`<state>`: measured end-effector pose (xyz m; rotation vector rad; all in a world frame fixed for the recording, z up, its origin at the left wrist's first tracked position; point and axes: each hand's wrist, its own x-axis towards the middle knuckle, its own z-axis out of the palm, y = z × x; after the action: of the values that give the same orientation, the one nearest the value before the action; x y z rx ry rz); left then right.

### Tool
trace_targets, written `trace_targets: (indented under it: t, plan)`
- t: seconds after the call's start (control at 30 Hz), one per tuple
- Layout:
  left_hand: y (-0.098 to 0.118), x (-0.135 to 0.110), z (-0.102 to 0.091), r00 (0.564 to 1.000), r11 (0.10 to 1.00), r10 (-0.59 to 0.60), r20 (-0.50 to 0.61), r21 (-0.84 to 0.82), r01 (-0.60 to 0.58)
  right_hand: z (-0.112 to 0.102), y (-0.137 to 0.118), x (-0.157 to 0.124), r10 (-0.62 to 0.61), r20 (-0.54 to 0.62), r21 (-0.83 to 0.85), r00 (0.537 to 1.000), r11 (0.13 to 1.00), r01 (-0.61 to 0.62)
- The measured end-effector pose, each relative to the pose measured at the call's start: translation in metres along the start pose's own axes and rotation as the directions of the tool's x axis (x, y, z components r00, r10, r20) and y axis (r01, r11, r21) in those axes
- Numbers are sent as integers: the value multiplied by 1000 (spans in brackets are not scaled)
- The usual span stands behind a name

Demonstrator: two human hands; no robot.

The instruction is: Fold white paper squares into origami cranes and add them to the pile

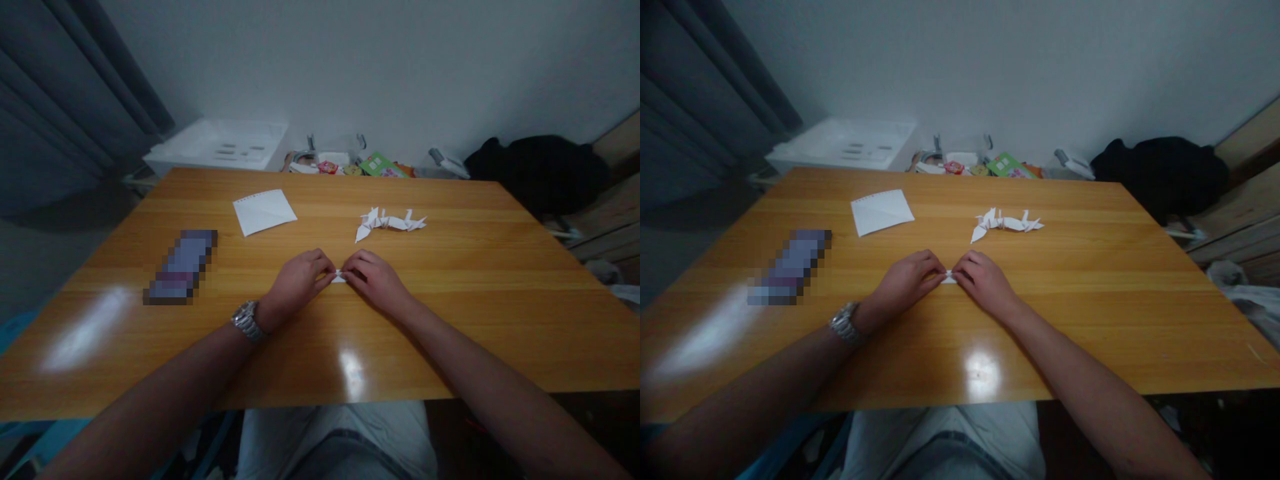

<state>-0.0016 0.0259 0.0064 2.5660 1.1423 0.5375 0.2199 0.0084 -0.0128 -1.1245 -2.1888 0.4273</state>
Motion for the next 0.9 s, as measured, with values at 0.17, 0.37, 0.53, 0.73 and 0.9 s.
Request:
trace_targets:
  t: [0.17, 0.37, 0.53, 0.73, 0.9]
  plan:
    - [2, 1, -1, 1000, 1000, 0, 2, 21, 0, -1, -3, 1, -4, 12, -36, 1000, 999, 4]
    - [3, 1, -3, 1000, 1000, -6, 9, 18, 6, -4, -1, 0, -18, 15, -19, 1000, 1000, 19]
    - [4, 0, -2, 1000, 1000, 8, 7, 30, -8, -2, 0, 0, -28, 22, -30, 999, 999, 29]
    - [1, -2, 2, 999, 999, 32, -17, 8, -31, -3, -3, 0, -18, 15, -37, 1000, 999, 19]
    - [1, -1, -1, 999, 999, 49, 15, 10, -49, -4, -2, -1, -13, 7, -38, 1000, 999, 13]
